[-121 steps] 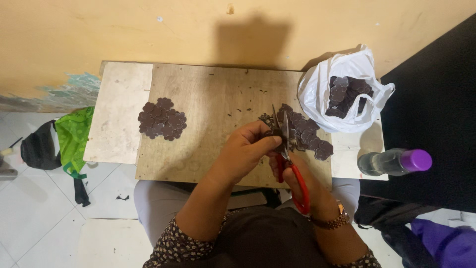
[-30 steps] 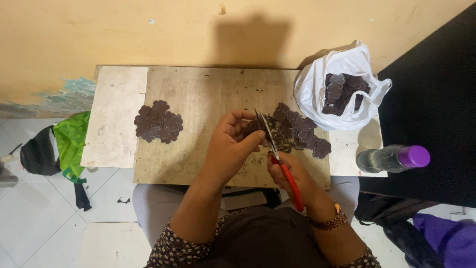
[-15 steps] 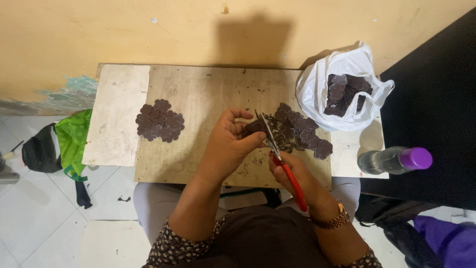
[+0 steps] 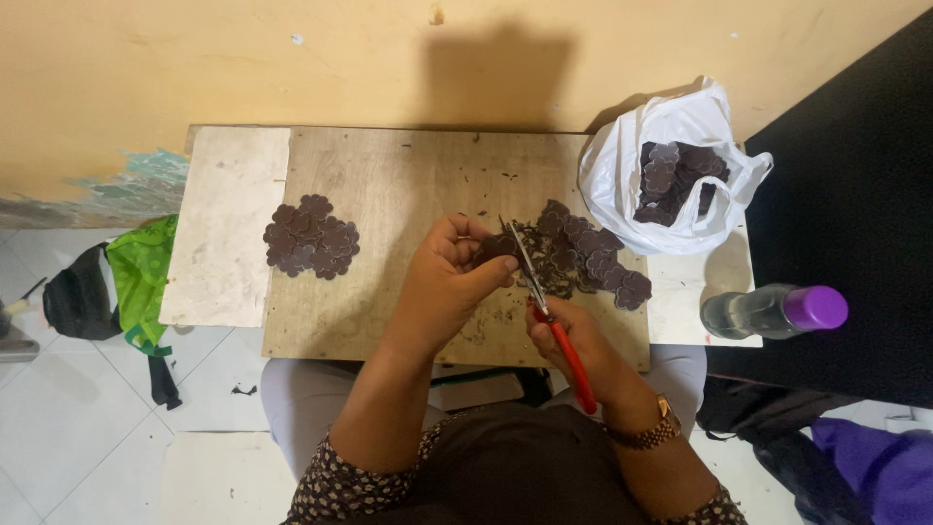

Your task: The person sits on the floor and uses red-handled scissors to trim the edges of dark brown flower-shaped pieces. They pick up each piece, cut along the perimeter, and place the finished pieces into a white plastic bag on the table.

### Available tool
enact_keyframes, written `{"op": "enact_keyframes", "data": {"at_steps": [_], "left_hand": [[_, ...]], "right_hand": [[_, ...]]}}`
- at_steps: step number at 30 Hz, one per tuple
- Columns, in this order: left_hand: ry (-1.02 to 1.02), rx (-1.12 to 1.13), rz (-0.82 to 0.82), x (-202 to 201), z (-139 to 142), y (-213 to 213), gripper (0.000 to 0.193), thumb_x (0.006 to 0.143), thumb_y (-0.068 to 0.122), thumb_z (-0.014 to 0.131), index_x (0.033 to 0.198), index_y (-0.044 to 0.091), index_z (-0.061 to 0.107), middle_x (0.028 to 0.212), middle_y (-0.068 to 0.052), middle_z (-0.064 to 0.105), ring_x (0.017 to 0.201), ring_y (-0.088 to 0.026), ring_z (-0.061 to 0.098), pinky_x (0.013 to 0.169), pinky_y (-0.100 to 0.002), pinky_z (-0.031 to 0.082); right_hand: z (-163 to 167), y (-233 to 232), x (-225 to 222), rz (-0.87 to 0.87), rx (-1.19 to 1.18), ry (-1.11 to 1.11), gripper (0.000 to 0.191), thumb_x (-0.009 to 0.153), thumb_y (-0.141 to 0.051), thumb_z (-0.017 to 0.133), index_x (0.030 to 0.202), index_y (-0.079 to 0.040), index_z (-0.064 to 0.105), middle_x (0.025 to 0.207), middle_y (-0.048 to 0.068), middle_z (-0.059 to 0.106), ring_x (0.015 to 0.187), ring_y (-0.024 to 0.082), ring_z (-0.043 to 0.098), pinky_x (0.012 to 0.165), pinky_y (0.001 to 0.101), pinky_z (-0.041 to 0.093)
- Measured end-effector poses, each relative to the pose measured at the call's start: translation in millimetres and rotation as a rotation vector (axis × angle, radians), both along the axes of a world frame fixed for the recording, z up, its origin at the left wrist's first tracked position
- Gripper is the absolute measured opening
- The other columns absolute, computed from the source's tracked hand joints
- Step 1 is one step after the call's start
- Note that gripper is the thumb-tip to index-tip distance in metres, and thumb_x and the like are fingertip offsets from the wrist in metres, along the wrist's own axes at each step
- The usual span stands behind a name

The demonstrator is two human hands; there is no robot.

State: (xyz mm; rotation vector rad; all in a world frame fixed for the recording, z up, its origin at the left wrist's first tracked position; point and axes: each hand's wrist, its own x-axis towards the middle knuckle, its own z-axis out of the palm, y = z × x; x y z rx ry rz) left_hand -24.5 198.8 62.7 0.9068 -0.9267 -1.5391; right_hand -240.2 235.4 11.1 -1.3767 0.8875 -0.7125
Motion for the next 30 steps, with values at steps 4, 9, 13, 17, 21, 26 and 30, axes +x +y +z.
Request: {"op": "enact_keyframes", "data": {"at_steps": [4, 9, 13, 17, 21, 26, 30], "left_hand": [[-0.027, -0.011, -0.018, 0, -1, 0, 0.032, 0.088, -0.003, 0.073, 0.111, 0.002, 0.051, 0.091, -0.010, 0.071, 0.079, -0.012, 0.068, 0.070, -0.024, 0.056], [-0.010, 0.017, -0.022, 1, -1, 0, 0.033, 0.087, -0.004, 0.073, 0.110, 0.002, 0.050, 0.090, -0.009, 0.071, 0.077, -0.012, 0.068, 0.068, -0.023, 0.056], [0.014, 0.003, -0.036, 2, -1, 0, 0.032, 0.087, -0.004, 0.073, 0.109, 0.002, 0.050, 0.091, -0.009, 0.071, 0.077, -0.012, 0.067, 0.068, -0.024, 0.056], [-0.001, 0.020, -0.032, 3, -2, 1, 0.033, 0.086, -0.005, 0.073, 0.108, 0.002, 0.050, 0.090, -0.009, 0.071, 0.077, -0.012, 0.068, 0.068, -0.024, 0.056], [-0.011, 0.002, -0.011, 3, -3, 1, 0.033, 0.086, -0.004, 0.073, 0.110, 0.002, 0.050, 0.094, -0.010, 0.071, 0.080, -0.011, 0.068, 0.070, -0.023, 0.056], [-0.020, -0.009, -0.006, 5, -4, 1, 0.032, 0.088, -0.003, 0.072, 0.112, 0.002, 0.050, 0.094, -0.010, 0.071, 0.080, -0.011, 0.068, 0.069, -0.023, 0.056], [-0.053, -0.004, 0.001, 4, -3, 1, 0.033, 0.087, -0.004, 0.072, 0.111, 0.003, 0.050, 0.091, -0.009, 0.069, 0.077, -0.010, 0.067, 0.066, -0.022, 0.055]], "right_hand": [[4, 0, -1, 0.076, -0.085, -0.051, 0.049, 0.100, -0.057, 0.058, 0.095, -0.008, 0.053, 0.078, -0.006, 0.044, 0.068, 0.004, 0.040, 0.058, 0.0215, 0.037], [9, -1, 1, 0.068, -0.097, -0.027, 0.054, 0.099, -0.063, 0.057, 0.093, -0.009, 0.052, 0.078, -0.006, 0.044, 0.070, 0.004, 0.040, 0.059, 0.0214, 0.037], [10, 1, 1, 0.050, -0.043, -0.037, 0.055, 0.095, -0.065, 0.058, 0.092, -0.010, 0.051, 0.078, -0.006, 0.042, 0.067, 0.005, 0.037, 0.056, 0.0219, 0.034], [7, 3, 0, 0.043, -0.006, -0.040, 0.057, 0.094, -0.067, 0.059, 0.091, -0.011, 0.051, 0.077, -0.007, 0.042, 0.067, 0.005, 0.038, 0.056, 0.0220, 0.034], [4, 1, -1, 0.052, -0.040, -0.019, 0.057, 0.095, -0.068, 0.058, 0.090, -0.011, 0.052, 0.076, -0.007, 0.043, 0.066, 0.005, 0.038, 0.056, 0.0219, 0.035], [6, 2, 0, 0.077, -0.011, -0.034, 0.053, 0.096, -0.063, 0.057, 0.092, -0.010, 0.052, 0.077, -0.006, 0.044, 0.066, 0.006, 0.039, 0.056, 0.0228, 0.036], [12, 5, -1, 0.077, -0.032, 0.018, 0.050, 0.097, -0.058, 0.057, 0.098, -0.009, 0.055, 0.079, -0.005, 0.048, 0.071, 0.007, 0.044, 0.060, 0.0241, 0.041]]}}
